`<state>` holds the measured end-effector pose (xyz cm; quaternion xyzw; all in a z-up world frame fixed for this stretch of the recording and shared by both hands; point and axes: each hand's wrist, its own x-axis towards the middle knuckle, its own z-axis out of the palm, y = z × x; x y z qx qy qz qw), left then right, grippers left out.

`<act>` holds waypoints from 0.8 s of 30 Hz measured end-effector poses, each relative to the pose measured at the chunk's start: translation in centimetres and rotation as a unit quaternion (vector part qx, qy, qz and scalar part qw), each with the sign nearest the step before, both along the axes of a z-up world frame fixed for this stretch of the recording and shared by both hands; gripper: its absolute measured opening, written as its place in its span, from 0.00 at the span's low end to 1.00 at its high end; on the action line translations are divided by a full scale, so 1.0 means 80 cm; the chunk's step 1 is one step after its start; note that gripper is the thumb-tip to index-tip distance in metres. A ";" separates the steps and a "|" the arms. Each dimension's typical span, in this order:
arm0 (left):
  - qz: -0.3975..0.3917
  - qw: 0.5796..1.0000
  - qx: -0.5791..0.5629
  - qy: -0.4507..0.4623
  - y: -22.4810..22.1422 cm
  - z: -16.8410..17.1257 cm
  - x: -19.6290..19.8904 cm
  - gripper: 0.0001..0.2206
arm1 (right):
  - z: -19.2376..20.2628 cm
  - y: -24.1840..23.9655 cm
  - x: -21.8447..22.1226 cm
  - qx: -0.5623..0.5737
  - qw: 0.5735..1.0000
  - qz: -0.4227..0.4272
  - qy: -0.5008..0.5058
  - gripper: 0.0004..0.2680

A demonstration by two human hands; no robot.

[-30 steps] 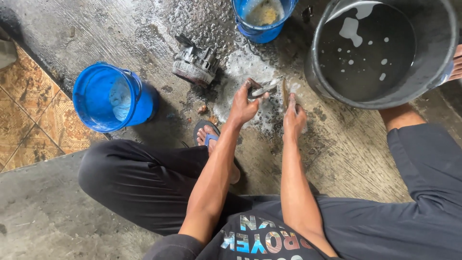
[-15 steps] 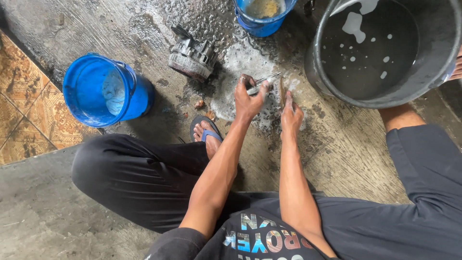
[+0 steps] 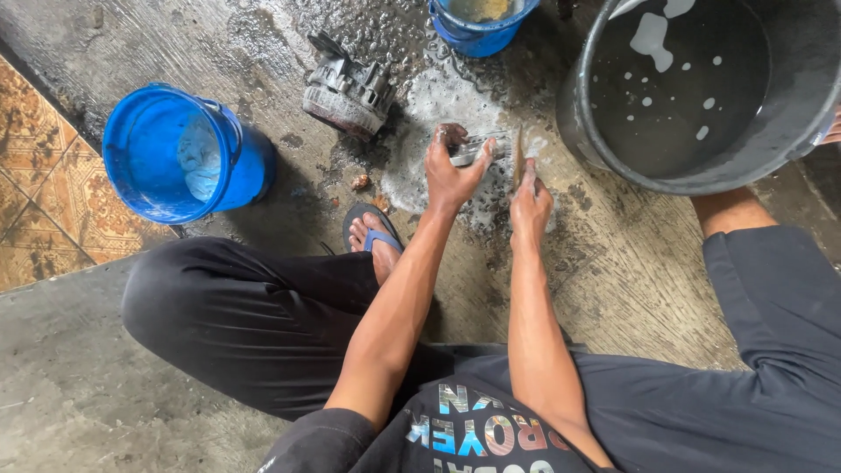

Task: Washing and scrubbing disassembled alternator housing parts using a brush and soapy water.

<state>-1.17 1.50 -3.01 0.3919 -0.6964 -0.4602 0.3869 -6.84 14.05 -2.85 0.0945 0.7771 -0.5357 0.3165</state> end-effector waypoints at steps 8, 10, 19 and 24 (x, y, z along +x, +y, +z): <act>0.127 0.990 -0.050 -0.042 -0.015 -0.014 -0.001 0.07 | 0.019 -0.018 0.006 0.005 0.997 0.035 0.075 0.19; 0.147 0.983 -0.074 -0.077 -0.021 -0.011 0.001 0.09 | 0.055 -0.022 0.014 -0.007 0.995 0.036 0.097 0.16; 0.135 0.982 -0.110 -0.066 -0.021 -0.025 -0.009 0.07 | 0.083 0.009 0.064 0.006 0.926 0.186 0.330 0.15; 0.084 0.981 -0.171 -0.030 -0.021 -0.021 -0.009 0.08 | 0.080 -0.039 0.011 -0.042 0.898 0.234 0.369 0.13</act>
